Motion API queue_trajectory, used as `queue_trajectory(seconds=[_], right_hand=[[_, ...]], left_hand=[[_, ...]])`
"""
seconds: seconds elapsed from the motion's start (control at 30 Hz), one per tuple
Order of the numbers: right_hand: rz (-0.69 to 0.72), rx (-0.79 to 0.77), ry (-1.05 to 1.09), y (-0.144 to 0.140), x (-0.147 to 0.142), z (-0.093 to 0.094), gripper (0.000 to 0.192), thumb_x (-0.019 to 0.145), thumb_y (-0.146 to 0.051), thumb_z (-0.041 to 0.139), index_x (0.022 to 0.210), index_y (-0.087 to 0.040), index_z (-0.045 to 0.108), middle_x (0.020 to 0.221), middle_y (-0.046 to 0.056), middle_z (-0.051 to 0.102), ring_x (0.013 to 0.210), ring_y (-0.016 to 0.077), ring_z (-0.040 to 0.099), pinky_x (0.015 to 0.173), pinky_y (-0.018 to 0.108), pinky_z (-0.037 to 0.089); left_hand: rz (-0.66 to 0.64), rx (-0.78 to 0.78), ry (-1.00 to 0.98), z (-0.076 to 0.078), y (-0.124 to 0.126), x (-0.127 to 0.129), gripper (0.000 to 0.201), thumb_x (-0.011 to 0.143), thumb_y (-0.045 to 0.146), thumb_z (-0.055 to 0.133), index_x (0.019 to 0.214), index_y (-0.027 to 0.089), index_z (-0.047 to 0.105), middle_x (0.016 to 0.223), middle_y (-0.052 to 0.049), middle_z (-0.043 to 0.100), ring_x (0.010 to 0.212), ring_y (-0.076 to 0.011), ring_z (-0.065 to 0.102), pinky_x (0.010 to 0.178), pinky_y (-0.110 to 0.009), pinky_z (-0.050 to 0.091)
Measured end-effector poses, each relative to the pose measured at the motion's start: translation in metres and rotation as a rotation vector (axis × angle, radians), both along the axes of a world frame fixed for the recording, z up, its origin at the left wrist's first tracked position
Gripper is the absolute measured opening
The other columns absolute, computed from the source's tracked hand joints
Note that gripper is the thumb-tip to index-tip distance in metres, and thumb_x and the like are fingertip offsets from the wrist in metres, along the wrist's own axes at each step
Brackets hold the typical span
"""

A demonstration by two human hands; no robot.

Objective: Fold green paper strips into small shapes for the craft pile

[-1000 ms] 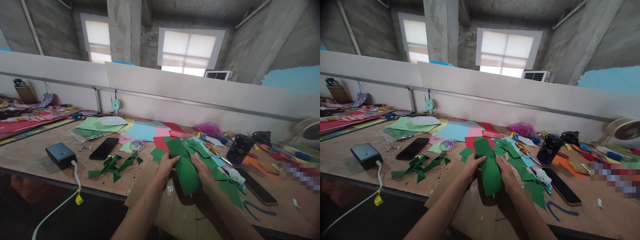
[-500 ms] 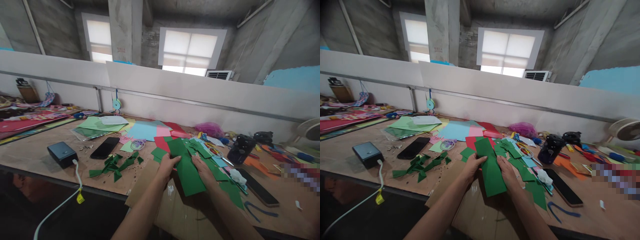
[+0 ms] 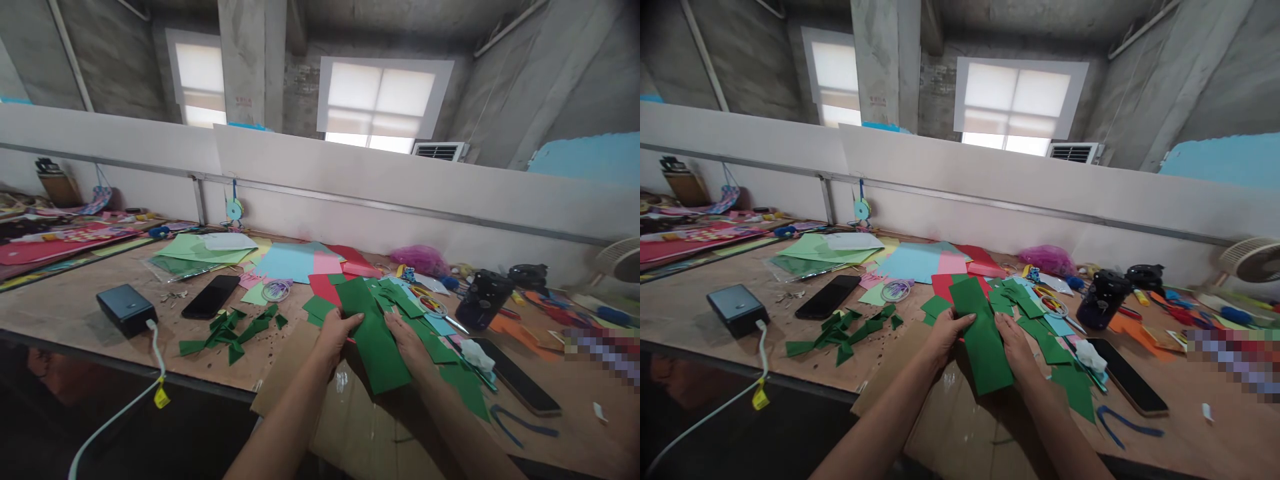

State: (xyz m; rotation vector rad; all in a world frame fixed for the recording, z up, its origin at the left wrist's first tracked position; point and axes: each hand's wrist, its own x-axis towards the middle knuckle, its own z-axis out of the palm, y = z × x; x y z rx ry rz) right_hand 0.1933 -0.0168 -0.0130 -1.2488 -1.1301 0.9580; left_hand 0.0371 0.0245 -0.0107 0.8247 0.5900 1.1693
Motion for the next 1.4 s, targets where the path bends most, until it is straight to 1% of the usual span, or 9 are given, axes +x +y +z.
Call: queue_trajectory(seconds=[0.1, 0.2, 0.43, 0.53, 0.63, 0.8, 0.97, 1.2, 1.4], right_hand=[[-0.094, -0.036, 0.009, -0.003, -0.004, 0.008, 0.05, 0.074, -0.06, 0.067, 0.107, -0.023, 0.073, 0.131, 0.005, 0.062, 0.13, 0.0277, 0.047, 0.102, 0.034, 0.043], [-0.115, -0.042, 0.036, -0.006, -0.008, 0.015, 0.045, 0.071, -0.059, 0.07, 0.099, -0.025, 0.075, 0.13, 0.004, 0.063, 0.133, 0.0279, 0.044, 0.102, 0.034, 0.043], [-0.081, -0.006, 0.123, -0.013, -0.015, 0.025, 0.034, 0.071, -0.053, 0.073, 0.09, -0.026, 0.076, 0.112, 0.003, 0.073, 0.126, 0.0272, 0.052, 0.098, 0.033, 0.046], [-0.104, -0.013, 0.104, -0.012, -0.013, 0.026, 0.03, 0.067, -0.05, 0.076, 0.084, -0.026, 0.076, 0.111, 0.003, 0.073, 0.126, 0.0277, 0.052, 0.097, 0.033, 0.047], [-0.134, -0.027, 0.077, -0.011, -0.012, 0.026, 0.031, 0.066, -0.05, 0.077, 0.086, -0.026, 0.077, 0.118, 0.003, 0.07, 0.128, 0.028, 0.049, 0.099, 0.033, 0.045], [-0.098, -0.014, 0.068, -0.012, -0.011, 0.025, 0.036, 0.069, -0.053, 0.074, 0.092, -0.026, 0.077, 0.122, 0.004, 0.068, 0.126, 0.0285, 0.052, 0.098, 0.035, 0.045], [-0.15, 0.001, 0.043, -0.009, -0.009, 0.02, 0.036, 0.069, -0.052, 0.074, 0.093, -0.026, 0.075, 0.124, 0.003, 0.067, 0.129, 0.026, 0.049, 0.101, 0.033, 0.042], [-0.084, -0.033, 0.068, -0.013, -0.014, 0.026, 0.034, 0.074, -0.053, 0.069, 0.091, -0.024, 0.074, 0.108, 0.004, 0.074, 0.115, 0.0261, 0.06, 0.084, 0.03, 0.051], [-0.078, -0.022, 0.08, -0.014, -0.014, 0.029, 0.033, 0.074, -0.051, 0.071, 0.093, -0.024, 0.073, 0.113, 0.002, 0.072, 0.116, 0.0248, 0.06, 0.078, 0.026, 0.054]], left_hand=[[-0.001, -0.003, 0.004, 0.0, 0.0, 0.0, 0.052, 0.052, 0.028, 0.087, 0.098, 0.009, 0.071, 0.095, -0.015, 0.074, 0.08, -0.0261, 0.07, 0.078, -0.036, 0.053], [-0.005, -0.007, 0.004, -0.001, 0.001, 0.0, 0.052, 0.053, 0.027, 0.087, 0.099, 0.008, 0.071, 0.097, -0.015, 0.074, 0.08, -0.0254, 0.07, 0.078, -0.036, 0.054], [-0.023, 0.017, -0.008, -0.004, 0.002, 0.001, 0.051, 0.056, 0.028, 0.086, 0.1, 0.008, 0.071, 0.097, -0.015, 0.074, 0.08, -0.0258, 0.07, 0.076, -0.035, 0.054], [-0.028, 0.019, -0.009, -0.005, 0.002, 0.0, 0.052, 0.055, 0.028, 0.087, 0.1, 0.008, 0.071, 0.099, -0.015, 0.074, 0.082, -0.0263, 0.07, 0.076, -0.035, 0.054], [-0.031, 0.016, 0.014, -0.004, 0.001, 0.0, 0.052, 0.055, 0.029, 0.087, 0.1, 0.009, 0.071, 0.099, -0.015, 0.074, 0.079, -0.0247, 0.07, 0.073, -0.033, 0.055], [-0.045, 0.016, 0.049, -0.001, -0.001, -0.001, 0.053, 0.055, 0.03, 0.087, 0.101, 0.009, 0.071, 0.099, -0.015, 0.074, 0.076, -0.0234, 0.07, 0.069, -0.032, 0.055], [-0.042, 0.018, 0.046, 0.002, -0.003, -0.001, 0.054, 0.054, 0.029, 0.087, 0.1, 0.008, 0.071, 0.096, -0.015, 0.074, 0.077, -0.0243, 0.07, 0.07, -0.032, 0.055], [-0.037, 0.024, 0.032, 0.002, -0.002, -0.001, 0.052, 0.054, 0.029, 0.088, 0.099, 0.009, 0.071, 0.097, -0.015, 0.074, 0.078, -0.0241, 0.069, 0.072, -0.032, 0.054], [-0.054, 0.04, 0.05, -0.001, -0.003, -0.001, 0.049, 0.057, 0.029, 0.086, 0.099, 0.01, 0.071, 0.093, -0.014, 0.074, 0.078, -0.0243, 0.069, 0.07, -0.032, 0.054]])
